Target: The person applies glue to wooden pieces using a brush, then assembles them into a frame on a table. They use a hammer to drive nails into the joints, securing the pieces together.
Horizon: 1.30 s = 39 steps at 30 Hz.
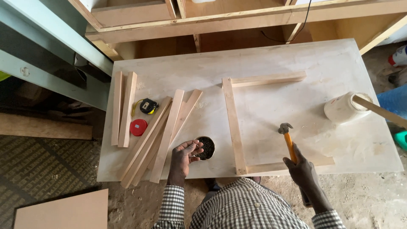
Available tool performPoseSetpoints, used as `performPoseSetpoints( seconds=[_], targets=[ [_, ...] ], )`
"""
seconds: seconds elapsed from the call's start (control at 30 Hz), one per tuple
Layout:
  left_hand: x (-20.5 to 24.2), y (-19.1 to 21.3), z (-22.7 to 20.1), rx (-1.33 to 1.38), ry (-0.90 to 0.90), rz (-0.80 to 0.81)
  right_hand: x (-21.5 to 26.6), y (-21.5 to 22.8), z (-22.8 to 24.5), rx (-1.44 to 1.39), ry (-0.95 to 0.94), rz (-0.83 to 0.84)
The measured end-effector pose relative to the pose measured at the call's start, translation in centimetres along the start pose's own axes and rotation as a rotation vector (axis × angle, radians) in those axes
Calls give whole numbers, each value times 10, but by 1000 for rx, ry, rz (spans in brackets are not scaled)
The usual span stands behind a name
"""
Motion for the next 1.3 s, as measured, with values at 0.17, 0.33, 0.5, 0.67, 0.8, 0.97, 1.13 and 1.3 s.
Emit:
performPoseSetpoints(
  seconds=[0.17, 0.33, 0.5, 0.67, 0.8, 0.97, 1.13, 1.3],
  targets=[
    [2, -6, -3, 53, 17, 25, -16, -7, -11, 43, 20, -8],
    [-6, -3, 11, 90, 40, 47, -6, -1, -6, -72, 9, 13],
    [-15, -1, 26, 133, 49, 91, 2, 4, -2, -68, -31, 43],
    [-21, -2, 31, 128, -44, 123, 4, 7, -1, -61, -50, 65],
    [-22, -4, 33, 119, -101, 140, -12, -2, -10, -70, -33, 59],
    [-11, -12, 11, -195, -153, 167, -17, -6, -13, -64, -34, 34],
    [-10, -12, 10, -628, -156, 244, -28, -11, -21, -92, -21, 32],
    [2, -22, -9, -818, -258, 313, -32, -13, -23, -90, -28, 35]
  ],
)
Point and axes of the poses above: each hand's wrist, its own x-axis away from the middle knuckle, its own y-axis out of the back of the hand, z = x × y, the point moved 5 cm from there along -x, towards the middle knuckle, and after that the axes turned 14 degrees about -y, right-handed, at the moved point
